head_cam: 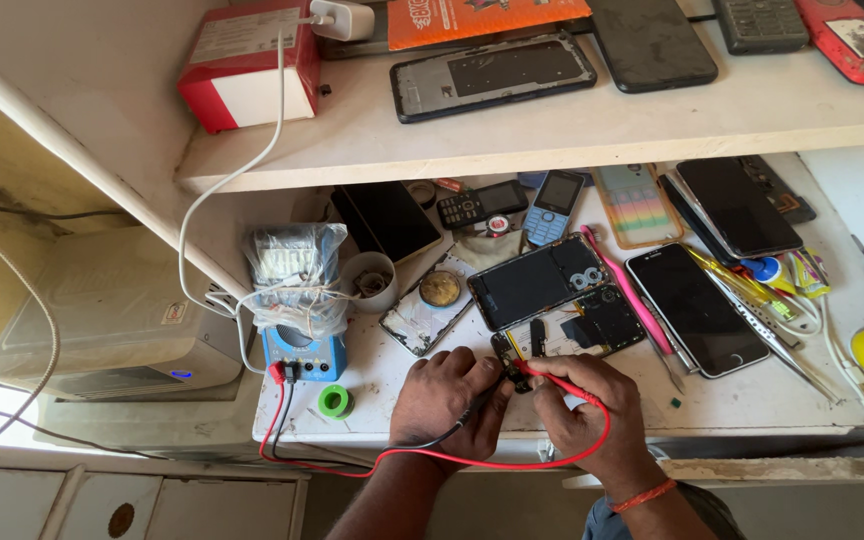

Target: The person tests a disassembled phone motherboard on a cluttered repair bench, touching its contacts with multimeter probes connected to a blue multimeter. They then set the probes down and use a metal tool to point at and probe components on the board while holding it.

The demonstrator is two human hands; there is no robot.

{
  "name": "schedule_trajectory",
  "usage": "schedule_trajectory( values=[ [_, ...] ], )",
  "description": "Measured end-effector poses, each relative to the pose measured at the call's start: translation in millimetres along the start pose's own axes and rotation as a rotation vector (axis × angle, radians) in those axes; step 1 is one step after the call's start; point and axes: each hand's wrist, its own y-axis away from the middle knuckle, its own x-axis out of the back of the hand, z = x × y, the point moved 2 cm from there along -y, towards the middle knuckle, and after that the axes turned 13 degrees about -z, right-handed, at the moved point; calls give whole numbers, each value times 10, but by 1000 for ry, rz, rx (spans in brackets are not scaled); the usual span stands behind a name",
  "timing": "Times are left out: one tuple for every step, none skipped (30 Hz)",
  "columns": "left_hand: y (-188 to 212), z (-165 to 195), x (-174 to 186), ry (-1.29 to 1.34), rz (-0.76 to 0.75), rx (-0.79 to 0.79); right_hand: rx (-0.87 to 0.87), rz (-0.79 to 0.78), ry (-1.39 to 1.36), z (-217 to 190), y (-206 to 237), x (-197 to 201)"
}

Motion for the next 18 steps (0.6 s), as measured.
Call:
schedule_trajectory(
  values=[
    [-1, 1, -4, -2, -1, 1, 4, 5, -4, 1, 0, 1],
    [-2, 1, -7, -3, -3, 2, 8, 11, -9, 1, 1, 1],
    [-3, 0, -9, 2, -4, 3, 3, 10, -11, 1, 2, 0],
    [-4, 0, -10, 7, -6, 4, -2, 10, -13, 0, 3, -1],
    [-5, -1, -11, 13, -7, 5, -7, 9, -16, -1, 4, -2],
    [-6, 0, -12, 11, -4, 4, -5, 8, -9, 0, 5, 1],
    [28, -20, 9, 11, -3, 7, -6, 4, -3, -22, 12, -31],
    [27, -19, 8, 9, 0, 6, -5, 3, 4, -20, 13, -27],
    [26, -19, 8, 7, 0, 3, -5, 2, -3, -21, 13, -29],
    [25, -20, 8, 4, 0, 0, -6, 1, -11, -21, 10, -31],
    [24, -21, 8, 1, 0, -3, -7, 0, -18, -21, 8, -33],
    [27, -22, 9, 10, 2, -2, -4, 2, -23, -21, 8, -34],
    [30, -23, 9, 18, 5, 0, -1, 3, -28, -20, 9, -34],
    [54, -45, 21, 26, 6, 1, 0, 4, -34, -31, 11, -64],
    [56, -54, 26, 23, 6, 0, -4, 2, -29, -31, 7, -73],
    [58, -55, 26, 21, 6, -1, -9, 0, -25, -30, 9, -75],
    [58, -56, 26, 18, 5, -2, -13, -2, -21, -31, 9, -76],
    [57, -56, 25, 17, 5, -1, -13, -5, -23, -31, 7, -76]
  ],
)
